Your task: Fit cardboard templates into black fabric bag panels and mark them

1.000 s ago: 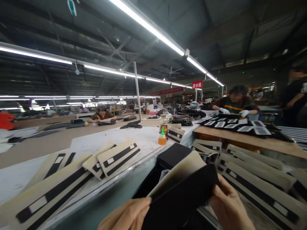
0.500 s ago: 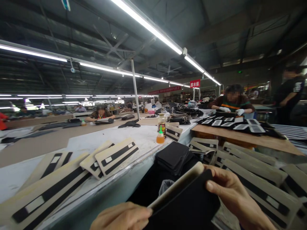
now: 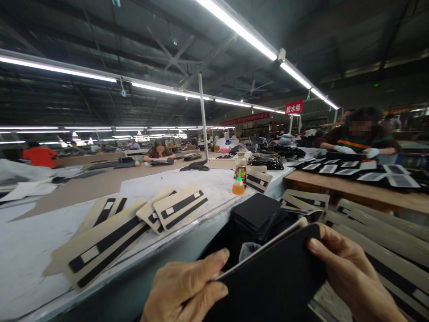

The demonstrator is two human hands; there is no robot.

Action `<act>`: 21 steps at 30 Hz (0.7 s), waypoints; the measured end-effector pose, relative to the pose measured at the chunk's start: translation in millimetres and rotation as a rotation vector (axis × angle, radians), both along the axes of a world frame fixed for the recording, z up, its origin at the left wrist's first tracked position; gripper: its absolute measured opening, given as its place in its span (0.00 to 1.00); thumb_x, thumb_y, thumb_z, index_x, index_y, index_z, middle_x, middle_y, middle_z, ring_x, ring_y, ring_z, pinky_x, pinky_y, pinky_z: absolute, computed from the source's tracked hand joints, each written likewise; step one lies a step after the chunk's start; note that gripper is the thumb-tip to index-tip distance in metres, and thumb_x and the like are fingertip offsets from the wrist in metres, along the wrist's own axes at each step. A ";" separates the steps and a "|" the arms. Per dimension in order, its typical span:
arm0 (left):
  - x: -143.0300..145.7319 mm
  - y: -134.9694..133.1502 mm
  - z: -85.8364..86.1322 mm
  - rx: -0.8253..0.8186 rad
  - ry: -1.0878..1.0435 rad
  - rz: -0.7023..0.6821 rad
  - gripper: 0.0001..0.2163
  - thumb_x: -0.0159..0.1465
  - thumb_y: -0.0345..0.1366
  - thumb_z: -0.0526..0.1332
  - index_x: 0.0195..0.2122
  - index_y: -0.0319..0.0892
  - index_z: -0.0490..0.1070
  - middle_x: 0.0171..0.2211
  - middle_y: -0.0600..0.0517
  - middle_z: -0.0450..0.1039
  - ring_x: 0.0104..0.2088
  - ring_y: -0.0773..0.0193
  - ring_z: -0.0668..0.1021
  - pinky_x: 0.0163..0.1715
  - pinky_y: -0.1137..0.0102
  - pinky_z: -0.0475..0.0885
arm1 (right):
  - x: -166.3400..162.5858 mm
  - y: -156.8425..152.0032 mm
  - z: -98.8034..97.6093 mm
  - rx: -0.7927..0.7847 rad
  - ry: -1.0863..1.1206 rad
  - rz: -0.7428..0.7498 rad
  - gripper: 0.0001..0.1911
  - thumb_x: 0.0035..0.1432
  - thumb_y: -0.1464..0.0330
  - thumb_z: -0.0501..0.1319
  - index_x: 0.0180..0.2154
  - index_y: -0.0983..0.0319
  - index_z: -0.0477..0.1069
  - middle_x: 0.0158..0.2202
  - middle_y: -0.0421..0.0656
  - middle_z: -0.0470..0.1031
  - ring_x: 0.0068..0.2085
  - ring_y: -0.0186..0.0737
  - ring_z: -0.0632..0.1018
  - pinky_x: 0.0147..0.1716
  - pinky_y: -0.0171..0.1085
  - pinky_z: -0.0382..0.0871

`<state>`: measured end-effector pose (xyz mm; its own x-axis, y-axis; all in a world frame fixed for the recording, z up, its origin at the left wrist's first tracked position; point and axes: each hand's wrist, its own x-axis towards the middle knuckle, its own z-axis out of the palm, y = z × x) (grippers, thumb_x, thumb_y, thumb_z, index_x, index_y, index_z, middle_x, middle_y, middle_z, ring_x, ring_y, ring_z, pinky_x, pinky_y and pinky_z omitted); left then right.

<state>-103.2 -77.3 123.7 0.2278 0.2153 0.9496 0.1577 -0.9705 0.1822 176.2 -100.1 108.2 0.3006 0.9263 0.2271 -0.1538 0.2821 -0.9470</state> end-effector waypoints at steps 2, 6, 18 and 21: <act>-1.9 2.4 2.6 0.001 0.012 0.032 0.23 0.68 0.33 0.64 0.64 0.51 0.69 0.28 0.56 0.84 0.20 0.70 0.81 0.24 0.82 0.79 | -1.7 -0.8 3.3 -0.007 0.007 0.007 0.23 0.41 0.53 0.78 0.23 0.60 0.71 0.24 0.38 0.69 0.27 0.34 0.68 0.25 0.29 0.67; -2.6 1.3 5.1 -0.110 0.083 0.050 0.21 0.67 0.32 0.64 0.61 0.47 0.72 0.26 0.57 0.83 0.19 0.70 0.81 0.25 0.82 0.79 | -1.9 -1.2 7.5 0.005 0.020 -0.005 0.21 0.36 0.59 0.81 0.23 0.59 0.71 0.24 0.37 0.71 0.27 0.35 0.69 0.26 0.29 0.69; 0.9 -6.8 10.1 -0.073 0.188 0.125 0.10 0.72 0.38 0.59 0.42 0.43 0.80 0.25 0.55 0.83 0.16 0.74 0.78 0.21 0.85 0.75 | 5.6 11.6 -6.2 0.036 0.054 0.040 0.22 0.41 0.55 0.79 0.23 0.61 0.72 0.22 0.38 0.70 0.24 0.32 0.68 0.22 0.28 0.65; 4.9 -0.6 -1.5 -0.038 0.142 0.059 0.09 0.73 0.36 0.58 0.47 0.47 0.77 0.20 0.59 0.76 0.15 0.75 0.75 0.19 0.86 0.73 | 6.8 17.0 -9.9 0.059 0.081 0.106 0.23 0.40 0.57 0.80 0.23 0.62 0.71 0.21 0.37 0.70 0.22 0.31 0.68 0.20 0.28 0.64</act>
